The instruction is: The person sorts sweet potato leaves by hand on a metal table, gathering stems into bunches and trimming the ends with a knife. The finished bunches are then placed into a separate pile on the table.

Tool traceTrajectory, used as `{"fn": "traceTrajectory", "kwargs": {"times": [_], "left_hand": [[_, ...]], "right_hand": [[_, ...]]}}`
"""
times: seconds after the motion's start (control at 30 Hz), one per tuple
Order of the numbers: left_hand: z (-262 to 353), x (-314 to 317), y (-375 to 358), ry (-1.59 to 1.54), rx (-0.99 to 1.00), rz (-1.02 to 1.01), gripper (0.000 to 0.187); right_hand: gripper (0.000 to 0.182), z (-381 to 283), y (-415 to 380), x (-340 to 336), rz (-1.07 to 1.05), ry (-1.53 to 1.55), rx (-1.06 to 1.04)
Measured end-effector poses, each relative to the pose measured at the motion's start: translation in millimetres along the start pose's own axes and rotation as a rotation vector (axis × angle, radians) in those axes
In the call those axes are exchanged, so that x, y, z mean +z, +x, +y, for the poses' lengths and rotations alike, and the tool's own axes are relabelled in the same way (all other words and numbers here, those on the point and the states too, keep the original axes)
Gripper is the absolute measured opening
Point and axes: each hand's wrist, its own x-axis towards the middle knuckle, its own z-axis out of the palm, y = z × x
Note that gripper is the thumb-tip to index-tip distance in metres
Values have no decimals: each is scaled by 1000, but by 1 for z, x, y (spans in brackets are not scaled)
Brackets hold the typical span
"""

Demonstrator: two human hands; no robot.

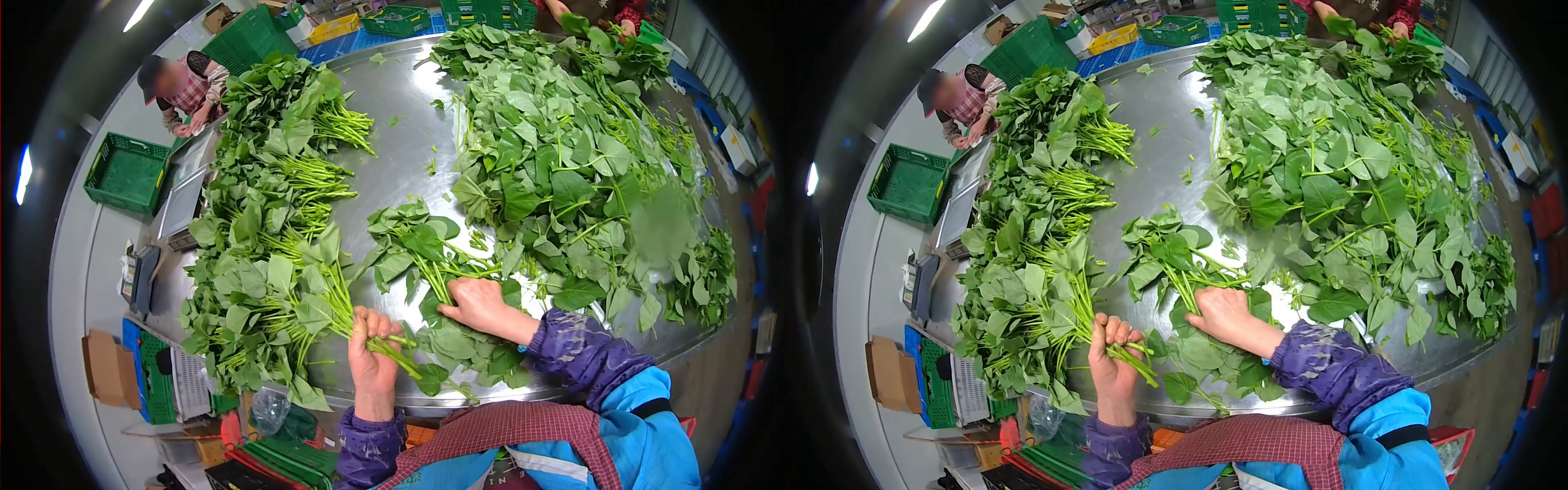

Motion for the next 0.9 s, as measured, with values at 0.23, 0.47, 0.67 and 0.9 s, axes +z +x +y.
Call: {"fn": "traceTrajectory", "kwargs": {"times": [0.23, 0.47, 0.67, 0.9], "left_hand": [[-13, -1, -4, 252, 110, 311, 16], [-44, 28, 0, 671, 83, 234, 18], [-45, 24, 0, 677, 86, 203, 23], [-31, 4, 10, 269, 125, 344, 27]], "right_hand": [[23, -11, -18, -43, -7, 759, 140], [19, -31, -47, -57, 221, 374, -110], [15, -37, -52, -61, 248, 169, -302], [13, -23, -66, -66, 191, 548, -175]]}}
